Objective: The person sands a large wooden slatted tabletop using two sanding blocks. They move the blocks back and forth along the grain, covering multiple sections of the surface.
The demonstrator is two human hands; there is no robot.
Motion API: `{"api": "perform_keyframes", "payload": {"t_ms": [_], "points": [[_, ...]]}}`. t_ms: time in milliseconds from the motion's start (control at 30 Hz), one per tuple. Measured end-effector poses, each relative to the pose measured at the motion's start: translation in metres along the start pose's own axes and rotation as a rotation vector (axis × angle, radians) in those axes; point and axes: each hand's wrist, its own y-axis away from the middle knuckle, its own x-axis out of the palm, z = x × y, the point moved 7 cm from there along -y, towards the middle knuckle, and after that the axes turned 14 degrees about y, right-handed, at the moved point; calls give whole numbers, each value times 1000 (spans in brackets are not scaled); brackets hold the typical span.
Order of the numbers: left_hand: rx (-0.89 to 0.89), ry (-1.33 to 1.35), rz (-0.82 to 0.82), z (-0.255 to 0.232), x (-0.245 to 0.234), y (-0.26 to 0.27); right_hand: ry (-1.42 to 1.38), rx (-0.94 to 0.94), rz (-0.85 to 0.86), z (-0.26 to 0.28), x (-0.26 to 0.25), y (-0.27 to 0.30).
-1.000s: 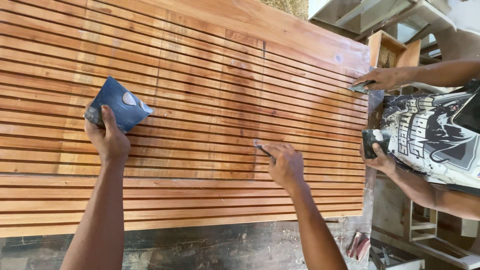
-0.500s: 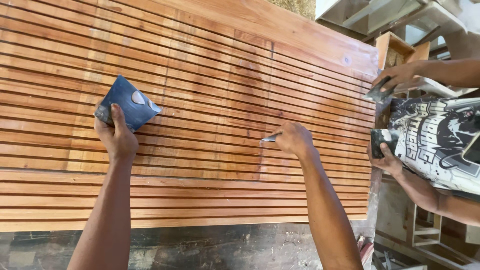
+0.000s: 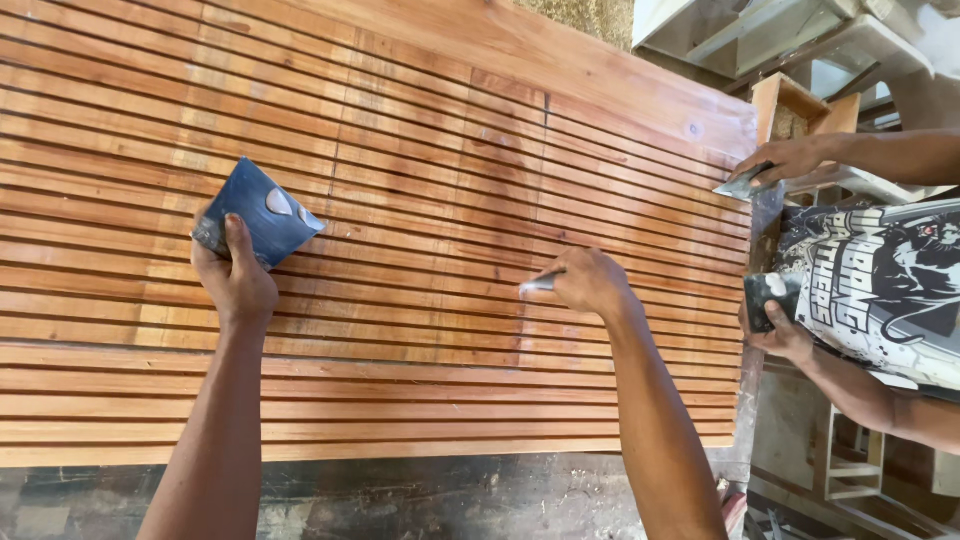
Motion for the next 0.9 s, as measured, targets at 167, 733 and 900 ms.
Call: {"api": "perform_keyframes", "payload": {"t_ms": [167,733,900], "points": [[-3,27,-18,3,-1,-1,-70,299,121,-4,24,46],[29,126,-12,24,-8,-10,-190,-3,-626,22,17,100],[-225,361,-196,9,-8,2,-945,-3,-782,-1,11,164]]}}
